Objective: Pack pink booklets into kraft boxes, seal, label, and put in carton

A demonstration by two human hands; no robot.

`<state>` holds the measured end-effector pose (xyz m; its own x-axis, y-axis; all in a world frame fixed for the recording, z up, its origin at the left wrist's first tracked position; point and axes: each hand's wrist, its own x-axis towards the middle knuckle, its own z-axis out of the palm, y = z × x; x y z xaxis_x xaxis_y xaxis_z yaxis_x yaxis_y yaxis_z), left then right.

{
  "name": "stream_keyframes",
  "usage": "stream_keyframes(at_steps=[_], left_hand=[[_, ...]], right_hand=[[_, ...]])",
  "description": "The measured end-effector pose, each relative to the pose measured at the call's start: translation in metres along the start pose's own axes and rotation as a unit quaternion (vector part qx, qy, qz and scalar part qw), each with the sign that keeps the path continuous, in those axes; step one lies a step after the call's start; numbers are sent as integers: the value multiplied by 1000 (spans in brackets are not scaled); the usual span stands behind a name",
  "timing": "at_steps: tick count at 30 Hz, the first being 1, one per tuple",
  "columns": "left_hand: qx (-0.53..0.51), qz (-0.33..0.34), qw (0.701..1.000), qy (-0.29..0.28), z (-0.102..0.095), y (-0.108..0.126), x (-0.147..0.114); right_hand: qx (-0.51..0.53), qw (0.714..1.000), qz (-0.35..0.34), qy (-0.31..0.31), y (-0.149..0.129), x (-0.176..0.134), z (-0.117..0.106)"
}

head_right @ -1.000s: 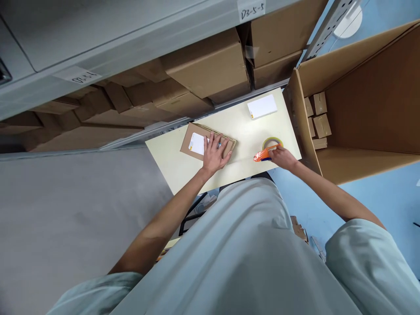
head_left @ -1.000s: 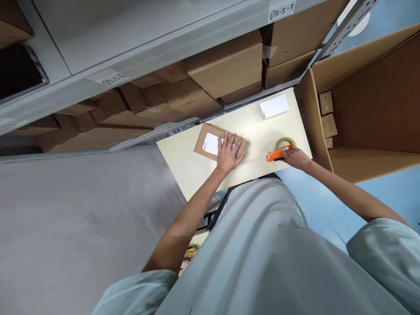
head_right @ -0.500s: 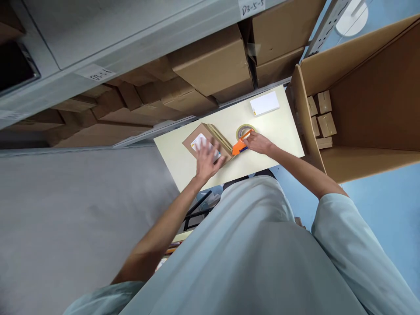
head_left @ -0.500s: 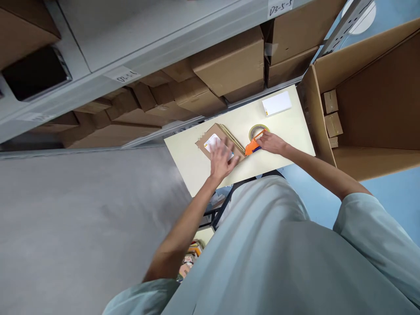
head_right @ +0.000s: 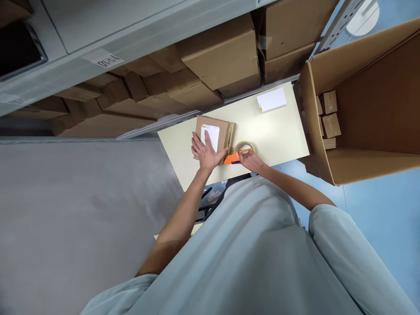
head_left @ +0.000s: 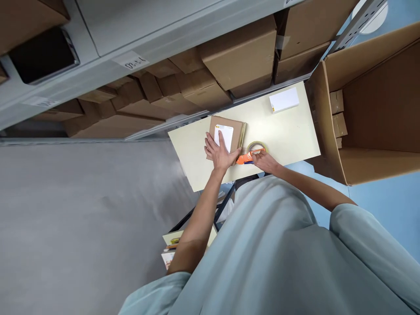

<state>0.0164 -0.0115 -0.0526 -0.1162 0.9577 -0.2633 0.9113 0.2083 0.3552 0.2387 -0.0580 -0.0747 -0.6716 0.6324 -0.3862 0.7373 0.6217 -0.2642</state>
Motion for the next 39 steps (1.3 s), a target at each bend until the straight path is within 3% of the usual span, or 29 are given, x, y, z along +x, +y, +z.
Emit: stream_keyframes(at_steps=[4,11,14,20,22,25,29,32,36,39], left_hand=[[15,47,999,-11,2,-14,-4],[22,61,998,-11,4,-16,-6],[56,79,995,-22,4,-20,-7],[116,104,987,-42,2,-27,-8],[125,123,983,-49,0,-30,-8],[136,164,974,-74,-8,-36,-7],[152,229,953,-128,-23,-43,-1],[161,279,931,-170,-34,-45,11],[150,336,906,-210,-46,-47,28],[134,331,908,-219,-51,-46,35]], right_hand=[[-11,1000,-4,10,-3,-12,12],[-22,1000,-9,1,10,-53,25],[-11,1000,25,5,42,-82,23],[-67,994,79,-23,139,-134,-4],[-105,991,76,-16,162,-128,-19],[-130,990,51,-7,177,-91,-40],[-140,990,29,-17,171,-24,-58],[-123,992,1,-28,156,8,-60],[-116,991,-23,-63,136,15,-53],[-123,990,-14,-66,122,3,-45]])
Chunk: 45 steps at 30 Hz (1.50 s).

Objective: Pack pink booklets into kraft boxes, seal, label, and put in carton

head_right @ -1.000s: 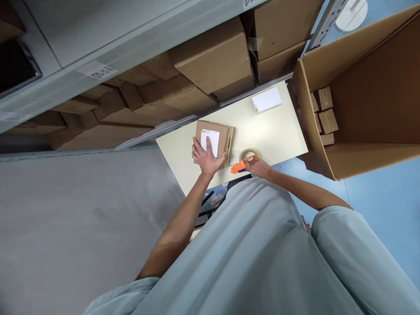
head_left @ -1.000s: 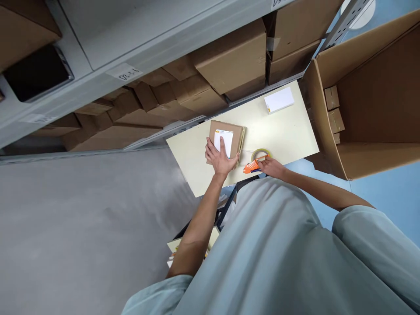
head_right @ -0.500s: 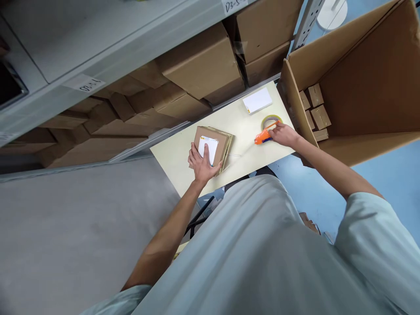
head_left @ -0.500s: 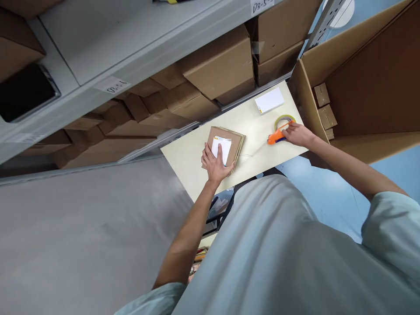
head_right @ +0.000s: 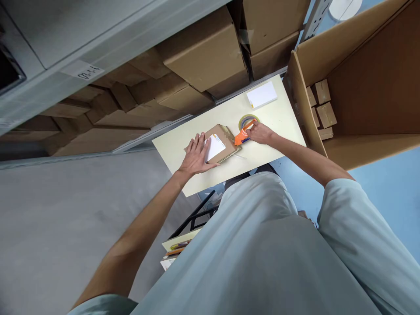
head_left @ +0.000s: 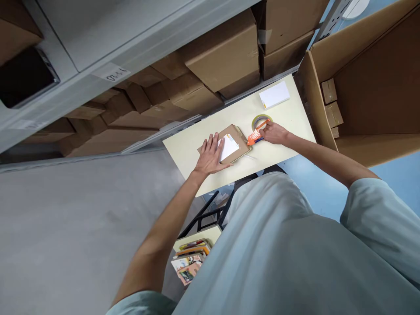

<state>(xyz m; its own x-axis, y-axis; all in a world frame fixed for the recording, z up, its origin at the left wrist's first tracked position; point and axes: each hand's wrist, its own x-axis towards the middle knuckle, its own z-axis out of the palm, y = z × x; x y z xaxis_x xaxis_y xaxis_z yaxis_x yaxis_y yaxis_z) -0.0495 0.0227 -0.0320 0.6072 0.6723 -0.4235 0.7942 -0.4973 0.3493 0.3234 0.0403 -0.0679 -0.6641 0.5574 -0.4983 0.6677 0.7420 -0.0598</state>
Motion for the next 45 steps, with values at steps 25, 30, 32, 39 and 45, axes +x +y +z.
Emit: stream_keyframes(at_steps=[25,30,32,39,45], left_hand=[[-159,-530,803,224,19,66,102],[-103,-452,849,254,37,61,94],[-91,-435,862,243,38,62,90],[-77,-386,897,200,26,69,81],[-60,-293,940,162,22,72,76]], right_hand=[[177,981,76,14,-159,-6,16],[207,976,62,15,-148,-34,21],[208,975,73,9,-136,-57,28],[129,985,111,-3,-48,-135,50],[132,984,116,25,-17,-67,19]])
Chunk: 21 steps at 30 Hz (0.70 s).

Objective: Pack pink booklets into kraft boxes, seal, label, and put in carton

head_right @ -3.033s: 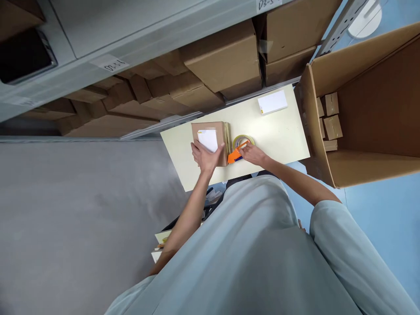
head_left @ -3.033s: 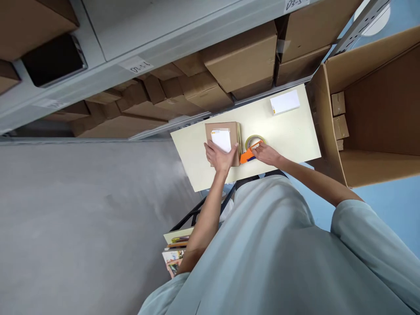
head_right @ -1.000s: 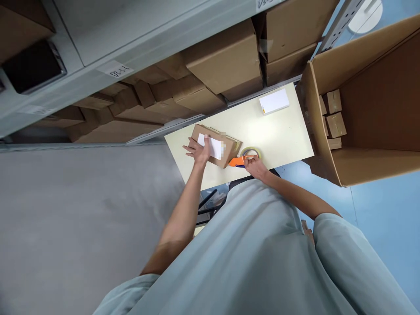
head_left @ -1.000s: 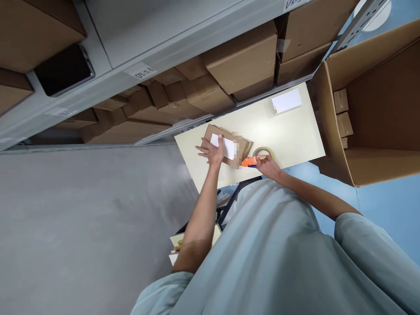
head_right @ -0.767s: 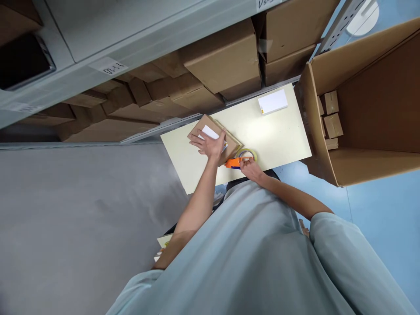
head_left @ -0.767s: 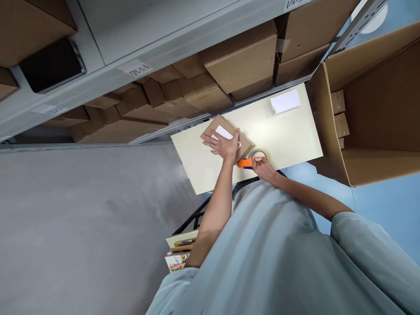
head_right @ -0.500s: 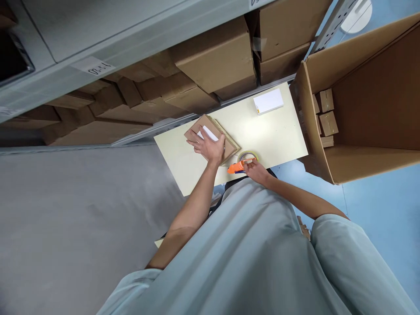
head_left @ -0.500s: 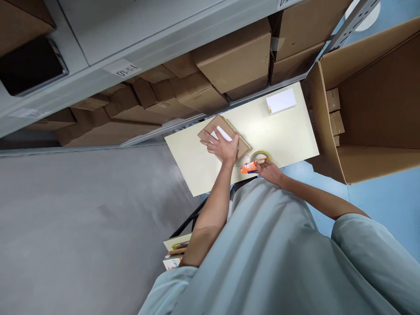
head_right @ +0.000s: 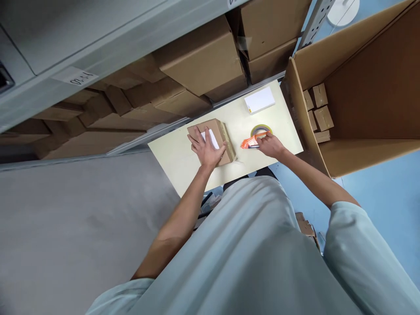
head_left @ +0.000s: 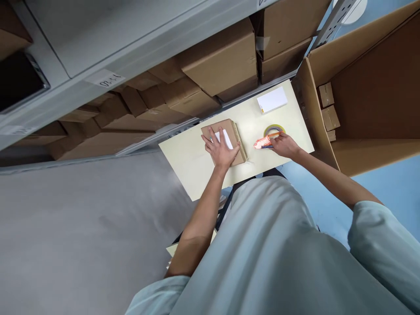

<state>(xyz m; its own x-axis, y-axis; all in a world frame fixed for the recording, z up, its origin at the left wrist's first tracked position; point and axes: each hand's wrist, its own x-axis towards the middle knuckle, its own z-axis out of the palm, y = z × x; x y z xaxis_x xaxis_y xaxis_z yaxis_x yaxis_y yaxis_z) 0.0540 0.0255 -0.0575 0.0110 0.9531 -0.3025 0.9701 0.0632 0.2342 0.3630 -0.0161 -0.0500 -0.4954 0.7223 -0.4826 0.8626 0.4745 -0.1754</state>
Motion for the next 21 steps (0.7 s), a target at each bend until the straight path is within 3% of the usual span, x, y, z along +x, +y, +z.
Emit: stream_keyframes(at_steps=[5,15,21], left_hand=[[-1,-22,1000,2,0,4,0],[-11,-68,998,-4,-9,21,-7],[-41,-96,995,3,-17,28,-7]], right_hand=[[19,1000,15,-8,-33,41,-15],[101,981,164,1,-100,31,-9],[97,971,216,28,-105,27,-9]])
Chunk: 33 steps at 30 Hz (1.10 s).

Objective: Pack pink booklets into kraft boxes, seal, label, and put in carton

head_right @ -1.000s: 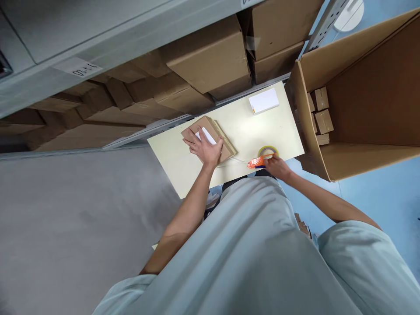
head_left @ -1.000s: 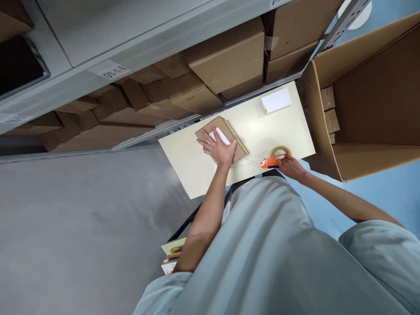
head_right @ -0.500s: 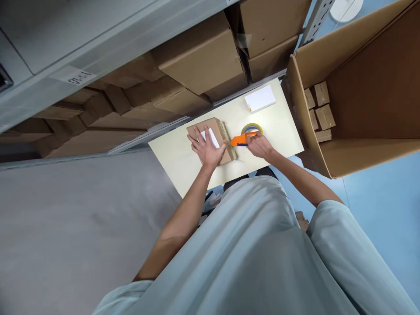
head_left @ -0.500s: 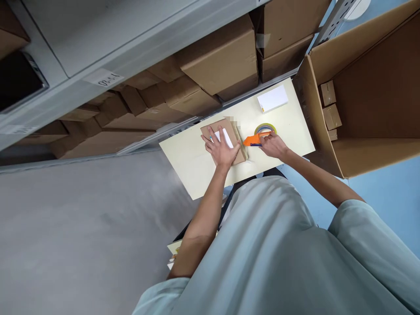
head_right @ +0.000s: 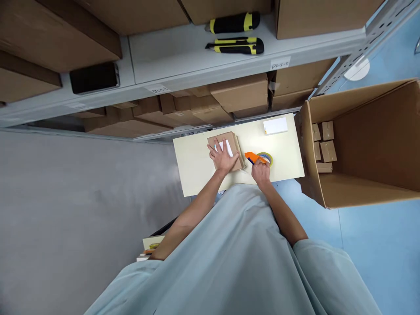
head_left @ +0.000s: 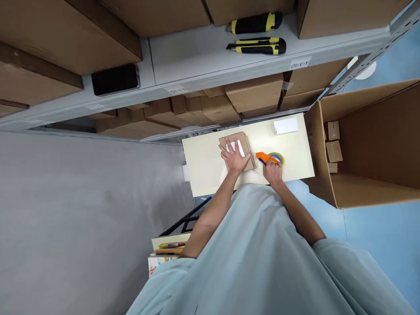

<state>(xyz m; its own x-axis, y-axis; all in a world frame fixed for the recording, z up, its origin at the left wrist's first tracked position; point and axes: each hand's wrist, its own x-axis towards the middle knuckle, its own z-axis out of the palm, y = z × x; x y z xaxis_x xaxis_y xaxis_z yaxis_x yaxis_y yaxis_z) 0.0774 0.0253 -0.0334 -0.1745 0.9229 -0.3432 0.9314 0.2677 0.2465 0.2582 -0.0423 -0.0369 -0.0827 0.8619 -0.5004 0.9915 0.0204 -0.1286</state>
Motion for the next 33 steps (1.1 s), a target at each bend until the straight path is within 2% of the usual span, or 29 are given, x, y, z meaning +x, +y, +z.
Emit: stream_keyframes(at_steps=[5,8,11,16,19,22,25,27,30,33], left_hand=[[-2,-13,1000,6,-1,0,-1],[2,27,1000,-6,-1,-5,-6],[-2,72,997,-19,-1,-10,-11],[-53,63,996,-21,-4,-10,-9],[-97,70,992,-29,-18,-13,-9],[-150,141,978,24,-51,-24,-14],[-188,263,939,115,-100,-33,-15],[-192,322,912,168,-136,-36,-8],[-187,370,880,232,-192,-36,16],[-192,378,866,265,-238,-36,52]], right_hand=[[9,999,8,30,-3,0,4],[14,997,43,69,-4,12,-6],[8,992,90,85,0,30,-31],[-8,997,-3,77,4,39,-92],[-25,996,-7,81,-11,32,-126],[-33,995,-3,98,-37,27,-159],[-35,989,-33,138,-68,28,-197],[-37,982,-74,172,-89,34,-227],[-21,963,-160,215,-119,53,-278],[-21,948,-217,230,-146,85,-326]])
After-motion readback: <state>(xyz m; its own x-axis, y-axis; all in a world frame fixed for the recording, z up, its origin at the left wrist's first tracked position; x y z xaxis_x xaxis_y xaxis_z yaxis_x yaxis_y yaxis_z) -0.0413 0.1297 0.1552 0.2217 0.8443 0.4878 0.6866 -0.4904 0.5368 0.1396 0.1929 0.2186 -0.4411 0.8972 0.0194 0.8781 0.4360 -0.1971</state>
